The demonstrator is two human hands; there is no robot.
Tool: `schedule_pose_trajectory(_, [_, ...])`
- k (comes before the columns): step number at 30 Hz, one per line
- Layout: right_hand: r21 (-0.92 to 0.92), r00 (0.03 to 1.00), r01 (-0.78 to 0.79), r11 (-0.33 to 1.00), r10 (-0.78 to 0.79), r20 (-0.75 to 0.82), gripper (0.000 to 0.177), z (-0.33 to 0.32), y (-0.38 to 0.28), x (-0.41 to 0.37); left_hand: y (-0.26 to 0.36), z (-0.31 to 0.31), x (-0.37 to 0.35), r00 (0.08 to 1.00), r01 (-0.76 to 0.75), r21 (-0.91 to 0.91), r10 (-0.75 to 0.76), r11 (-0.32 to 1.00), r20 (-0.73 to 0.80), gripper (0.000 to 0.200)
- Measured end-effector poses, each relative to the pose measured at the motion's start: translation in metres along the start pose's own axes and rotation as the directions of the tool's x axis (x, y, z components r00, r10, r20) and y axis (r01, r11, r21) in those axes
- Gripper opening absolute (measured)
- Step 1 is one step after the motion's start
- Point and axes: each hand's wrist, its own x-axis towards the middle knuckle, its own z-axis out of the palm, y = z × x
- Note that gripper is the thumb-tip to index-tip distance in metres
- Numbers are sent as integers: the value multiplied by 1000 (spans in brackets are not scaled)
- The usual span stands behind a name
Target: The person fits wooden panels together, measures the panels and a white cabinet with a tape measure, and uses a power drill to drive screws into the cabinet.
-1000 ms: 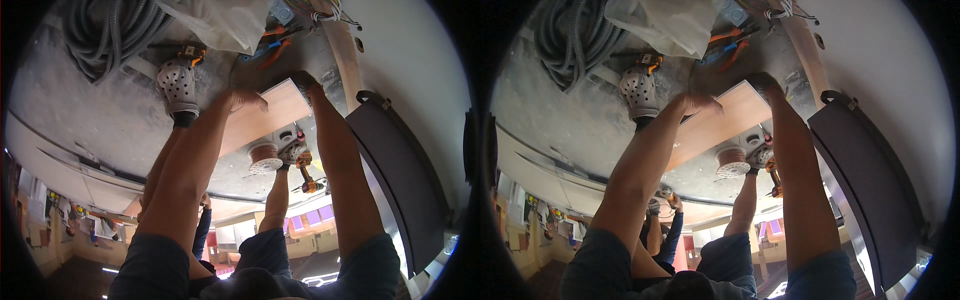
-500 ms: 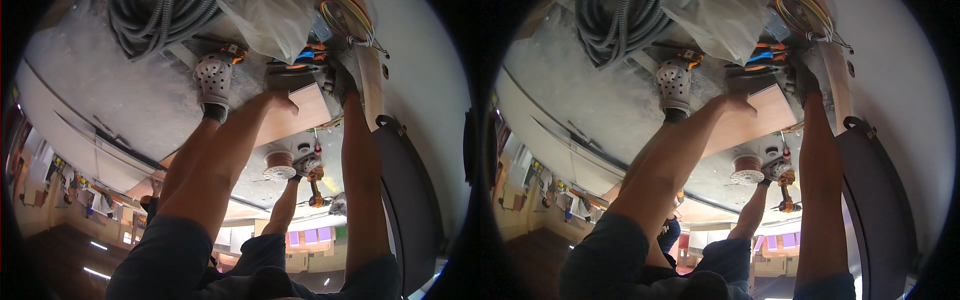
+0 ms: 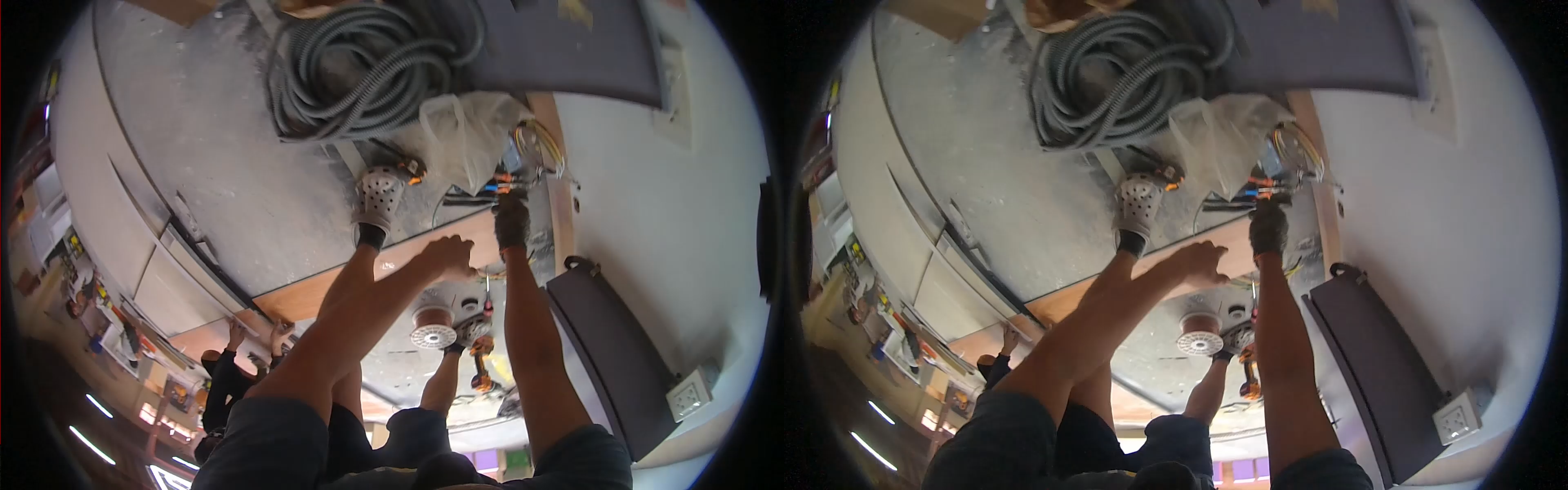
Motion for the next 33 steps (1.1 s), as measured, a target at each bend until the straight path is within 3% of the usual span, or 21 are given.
schedule_pose_trajectory(1, [40,999,38,998,-40,29,23,2,-8,5,9,-4,-20,996,-21,-60,15,998,-92,66])
schedule_pose_trajectory(3, [282,972,109,953,-43,-232,24,-33,-90,6,27,-5,-56,943,-143,-245,57,959,-329,59])
schedule_pose_trajectory(4, [414,986,-152,898,168,-3,34,-44,-110,10,37,-6,-76,916,-180,-346,29,921,-400,56])
schedule_pose_trajectory(6, [225,989,101,969,-73,-131,25,-34,-117,22,54,1,-114,872,-271,-528,-27,805,-489,51])
schedule_pose_trajectory(11, [637,988,-149,756,83,133,33,-57,-196,68,67,18,-170,930,-255,-838,-115,483,-349,46])
schedule_pose_trajectory(13, [768,919,-394,505,241,313,47,-68,-232,92,46,26,-164,959,-132,-838,-148,530,-244,46])
schedule_pose_trajectory(15, [794,887,-459,399,250,387,57,-97,-300,103,24,25,-159,964,-59,-818,-180,572,-195,46])
schedule_pose_trajectory(17, [801,905,-421,426,134,404,64,-101,-339,131,10,15,-156,888,-122,-739,-259,663,-380,46])
schedule_pose_trajectory(20, [716,771,-625,311,103,629,65,-118,-385,173,4,-19,-162,834,-206,-777,-309,595,-457,42])
schedule_pose_trajectory(21, [704,780,-623,341,198,594,61,-116,-396,181,5,-33,-166,836,-250,-827,-319,503,-447,39])
schedule_pose_trajectory(23, [651,775,-632,420,323,544,52,-113,-406,198,11,-96,-195,851,-86,-796,-371,599,-372,38])
schedule_pose_trajectory(24, [617,808,-575,537,257,530,48,-109,-399,207,-4,-97,-176,772,-214,-840,-441,499,-458,37])
schedule_pose_trajectory(25, [515,872,-364,776,91,481,43,-104,-391,214,-19,-97,-163,636,-271,-738,-461,618,-619,31])
schedule_pose_trajectory(26, [171,914,148,974,-201,353,39,-97,-378,218,-27,-130,-163,481,-296,-619,-446,727,-754,25])
schedule_pose_trajectory(27, [-159,858,500,851,-463,220,36,-91,-367,216,-41,-160,-152,310,-270,-401,-316,875,-897,22])
schedule_pose_trajectory(28, [-323,763,632,705,-638,101,32,-86,-359,214,-35,-204,-152,226,-422,-455,-395,784,-890,20])
schedule_pose_trajectory(29, [-16,862,499,866,-494,113,31,-97,-368,201,-45,-244,-139,179,-382,-340,-292,859,-939,22])
schedule_pose_trajectory(30, [287,934,290,913,-336,122,31,-109,-378,188,-59,-283,-105,-160,-286,135,91,949,-983,28])
schedule_pose_trajectory(31, [737,943,-211,642,-66,327,31,-111,-375,178,-76,-326,-72,-68,-79,218,213,973,-975,25])
schedule_pose_trajectory(32, [708,976,-26,706,-137,172,32,-97,-350,163,-72,-374,-49,55,-338,137,165,931,-985,27])
schedule_pose_trajectory(33, [597,956,252,762,-291,-31,34,-94,-332,136,-76,-407,-19,97,-336,93,132,937,-986,35])
